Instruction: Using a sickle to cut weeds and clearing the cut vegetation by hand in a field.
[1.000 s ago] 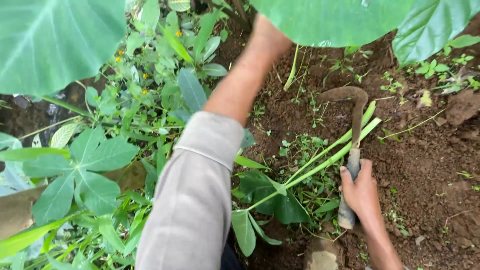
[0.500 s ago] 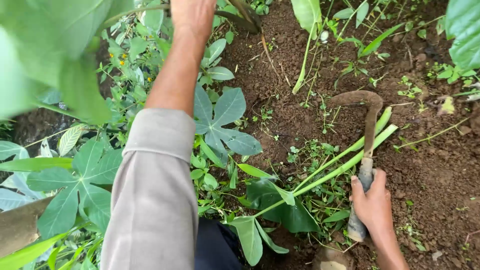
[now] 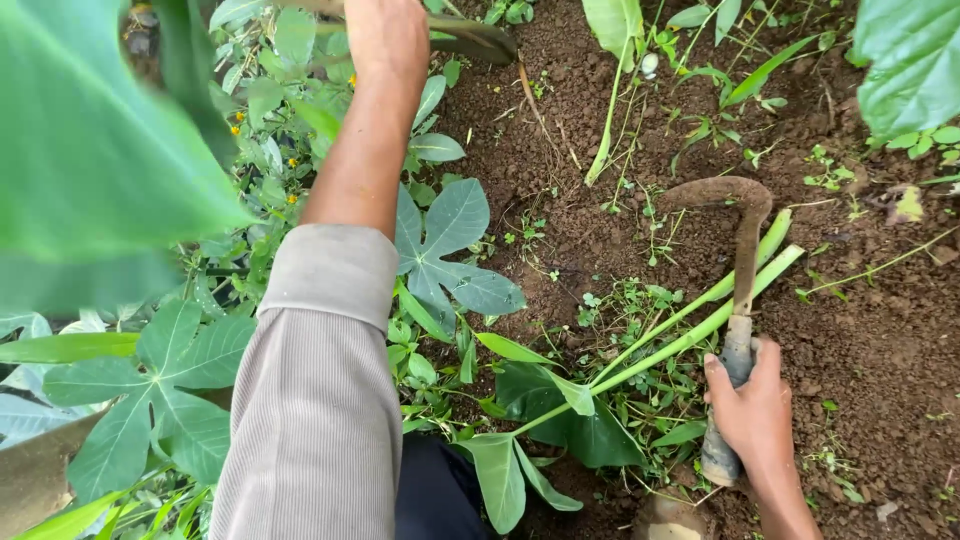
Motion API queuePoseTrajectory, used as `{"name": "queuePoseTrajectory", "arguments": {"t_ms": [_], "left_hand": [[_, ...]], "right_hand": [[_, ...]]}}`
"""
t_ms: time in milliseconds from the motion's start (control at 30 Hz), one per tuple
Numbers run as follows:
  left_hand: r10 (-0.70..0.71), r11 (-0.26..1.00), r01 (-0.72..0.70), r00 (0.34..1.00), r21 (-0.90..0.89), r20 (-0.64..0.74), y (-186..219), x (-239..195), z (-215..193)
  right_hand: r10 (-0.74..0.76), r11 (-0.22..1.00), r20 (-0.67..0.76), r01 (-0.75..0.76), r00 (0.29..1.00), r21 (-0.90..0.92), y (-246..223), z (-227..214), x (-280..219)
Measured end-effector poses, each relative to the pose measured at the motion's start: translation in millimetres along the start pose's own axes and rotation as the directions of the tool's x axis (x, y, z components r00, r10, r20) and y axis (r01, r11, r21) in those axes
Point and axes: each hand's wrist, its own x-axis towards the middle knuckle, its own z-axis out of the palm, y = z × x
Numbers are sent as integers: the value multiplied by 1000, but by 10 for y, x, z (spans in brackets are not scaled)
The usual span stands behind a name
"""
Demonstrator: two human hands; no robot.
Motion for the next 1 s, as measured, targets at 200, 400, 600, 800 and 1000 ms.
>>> {"name": "queuePoseTrajectory", "arguments": {"t_ms": [200,400,600,800,1000], "left_hand": [[50,841,112,958,-529,283,240,-245,476],[152,475,313,891,-822,427,492,-804,-30],[207,122,433,869,-893,450,984,-1097,12],[193,-194,533,844,-824,501,1219,-1333,-24],[189,-269,528,849,-805,494,1349,-1368,64]], "right_hand": [[-11,1000,8,10,1000,18,-25,-13,-54],[8,997,12,-9,1000,72,-133,-87,-146],[-184,931,-57,193,981,309,-479,-51,-56],[-412,862,-27,399,911,311,-1285,-7,267],[-564,420,-465,722,682,549,-1847,581,937]]}}
